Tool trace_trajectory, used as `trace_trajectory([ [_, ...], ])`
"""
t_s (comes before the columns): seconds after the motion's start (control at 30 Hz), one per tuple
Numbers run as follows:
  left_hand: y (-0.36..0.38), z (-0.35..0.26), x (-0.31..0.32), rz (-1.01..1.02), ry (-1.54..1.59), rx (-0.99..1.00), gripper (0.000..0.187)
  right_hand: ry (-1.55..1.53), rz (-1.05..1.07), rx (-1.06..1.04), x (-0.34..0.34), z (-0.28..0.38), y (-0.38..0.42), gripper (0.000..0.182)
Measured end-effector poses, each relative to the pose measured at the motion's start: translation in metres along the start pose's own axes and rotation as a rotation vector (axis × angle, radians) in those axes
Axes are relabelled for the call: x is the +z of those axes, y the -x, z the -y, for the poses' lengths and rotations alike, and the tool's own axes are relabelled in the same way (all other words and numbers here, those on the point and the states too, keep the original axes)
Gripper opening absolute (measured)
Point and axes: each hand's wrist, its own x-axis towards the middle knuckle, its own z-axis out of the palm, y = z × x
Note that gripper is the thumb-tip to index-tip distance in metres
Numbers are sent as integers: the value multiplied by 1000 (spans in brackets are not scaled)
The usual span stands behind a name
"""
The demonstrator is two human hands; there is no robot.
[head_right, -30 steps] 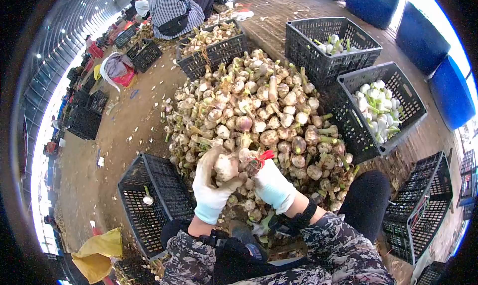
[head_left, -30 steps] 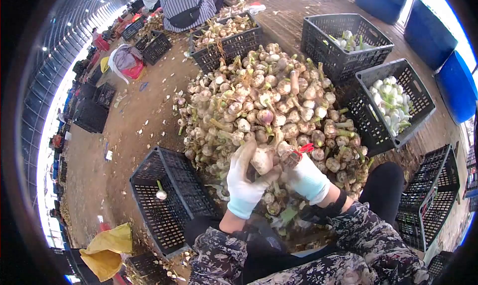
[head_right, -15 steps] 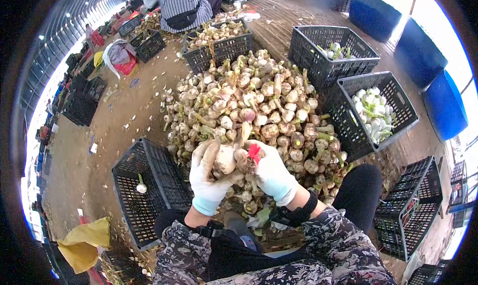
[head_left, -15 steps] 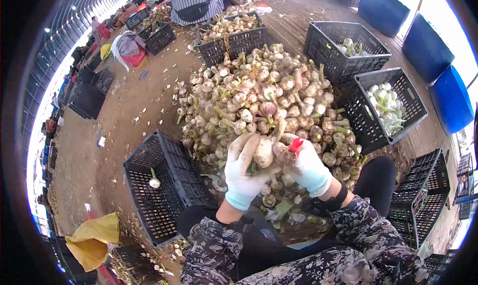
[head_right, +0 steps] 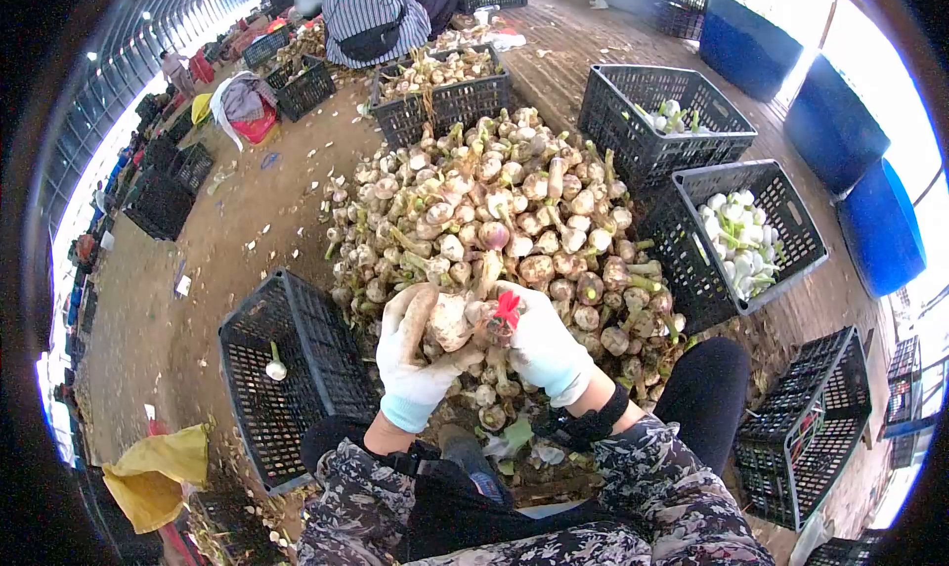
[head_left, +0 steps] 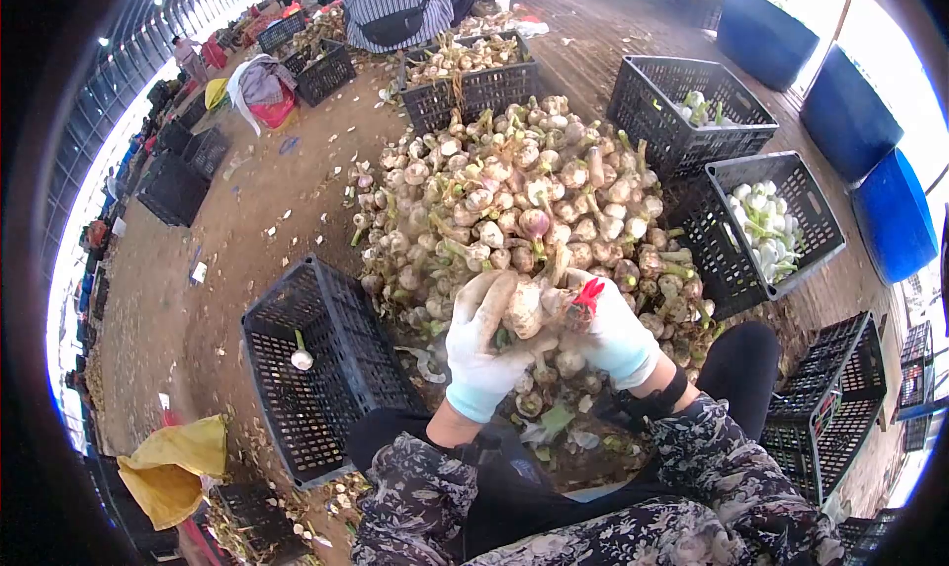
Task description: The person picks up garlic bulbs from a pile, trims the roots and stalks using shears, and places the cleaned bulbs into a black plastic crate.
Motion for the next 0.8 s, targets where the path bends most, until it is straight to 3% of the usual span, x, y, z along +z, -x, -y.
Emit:
trace_trajectory([
  [0.1,0,2,4,36,8,66,79,-269,-26,215,-9,-5,-2,13],
  [0.23,-6,-6,8,71,-56,106,72,-217,-70,141,-11,-16,-3,13],
  [0.27,-3,-5,11,72,-56,106,72,-136,-162,124,-9,-31,-4,13],
  [0.33,2,-4,18,-62,512,-513,58,-120,-274,79,3,-43,-3,18],
  [0.37,3,-2,17,-76,805,-735,47,-16,-203,20,2,-43,-1,20],
  [0.43,3,13,15,-28,990,-971,44,-92,-70,44,-6,-45,5,21],
  [0.5,7,10,20,-24,875,-940,44,-692,-5,149,-19,-49,5,25],
  [0.6,15,10,36,10,648,-717,44,256,78,-148,-24,-27,4,23],
  [0.63,16,10,40,25,560,-660,43,-362,-6,265,-16,-24,2,21],
  [0.67,17,10,39,90,229,-508,58,-360,-5,263,-16,-18,2,21],
  [0.7,14,6,34,88,230,-511,58,-177,-44,223,-14,-12,4,19],
  [0.77,8,-1,23,101,608,-625,63,4,-84,197,-14,-14,7,17],
  [0.8,4,-3,18,111,697,-715,64,121,-81,-24,-15,-16,6,18],
])
